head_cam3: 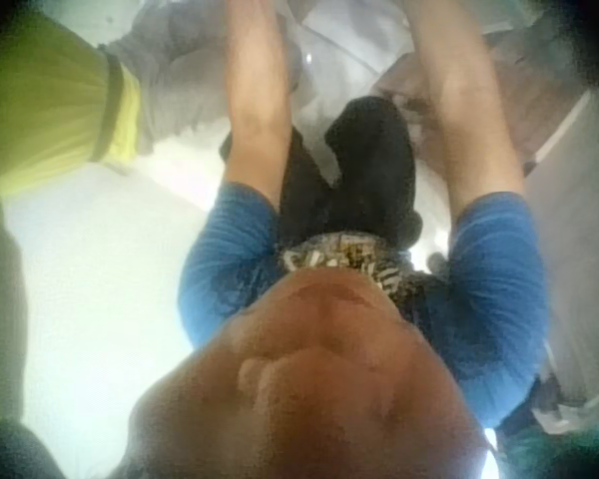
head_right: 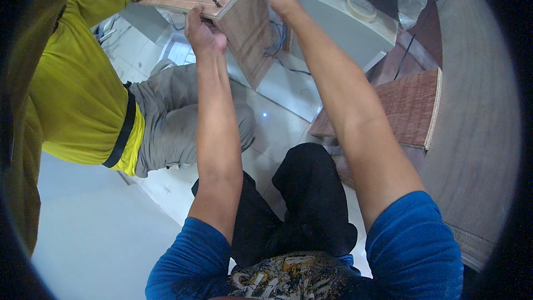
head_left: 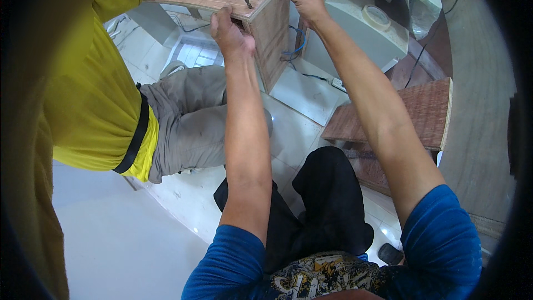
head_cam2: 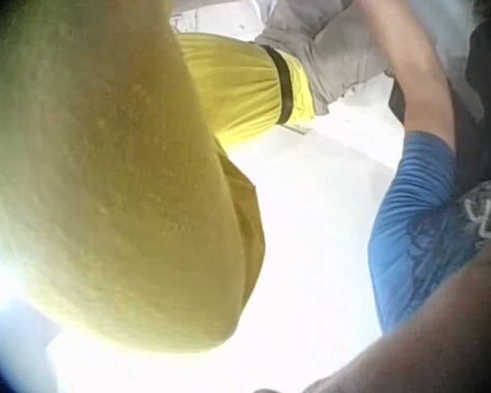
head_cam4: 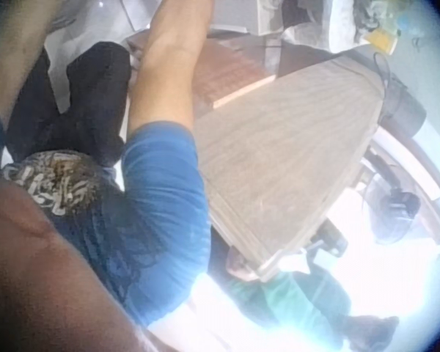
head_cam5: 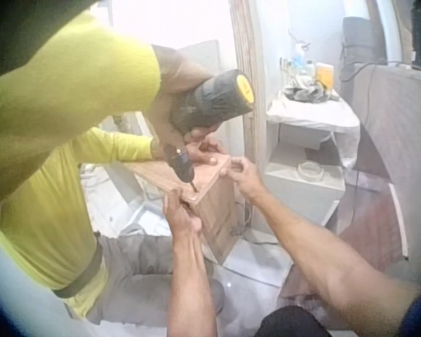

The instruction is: The person assists in assembling a wooden box by holding pieces in place while another person uses a power drill to secure them. The person also uses a utility knife to cut a white board and positions wooden panels for assembly.

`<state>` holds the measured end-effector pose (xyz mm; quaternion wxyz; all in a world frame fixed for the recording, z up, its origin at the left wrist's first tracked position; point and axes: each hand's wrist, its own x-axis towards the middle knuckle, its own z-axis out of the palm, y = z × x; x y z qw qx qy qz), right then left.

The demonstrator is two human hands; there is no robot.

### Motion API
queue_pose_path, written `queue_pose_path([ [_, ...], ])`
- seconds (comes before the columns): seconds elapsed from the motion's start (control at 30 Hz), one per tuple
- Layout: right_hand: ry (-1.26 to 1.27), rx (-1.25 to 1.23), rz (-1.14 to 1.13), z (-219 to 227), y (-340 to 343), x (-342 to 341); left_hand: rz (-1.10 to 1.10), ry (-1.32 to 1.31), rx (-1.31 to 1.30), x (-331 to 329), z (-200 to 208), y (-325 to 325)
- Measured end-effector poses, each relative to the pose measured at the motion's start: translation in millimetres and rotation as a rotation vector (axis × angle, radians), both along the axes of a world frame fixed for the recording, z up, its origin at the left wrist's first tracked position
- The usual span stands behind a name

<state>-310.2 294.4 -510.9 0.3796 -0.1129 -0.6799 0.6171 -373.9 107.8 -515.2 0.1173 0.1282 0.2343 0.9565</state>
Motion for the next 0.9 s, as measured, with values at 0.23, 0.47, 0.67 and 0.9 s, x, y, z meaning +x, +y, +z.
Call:
queue_pose_path([
  [0.23,0.007,0.054,-0.061,-2.1,2.3,2.8,-0.03,0.007,-0.028,1.5,-2.4,2.0],
  [0.47,-0.005,0.02,-0.025,-10.5,10.8,2.3,-0.034,0.001,-0.022,13.1,3.4,6.0],
  [0.67,0.014,-0.239,0.108,-7.4,19.7,-2.5,-0.094,0.073,-0.033,3.8,4.5,-2.3],
  [0.9,0.127,-0.439,0.192,-21.6,21.3,-6.6,-0.157,0.116,-0.025,0.5,-2.6,7.0],
])
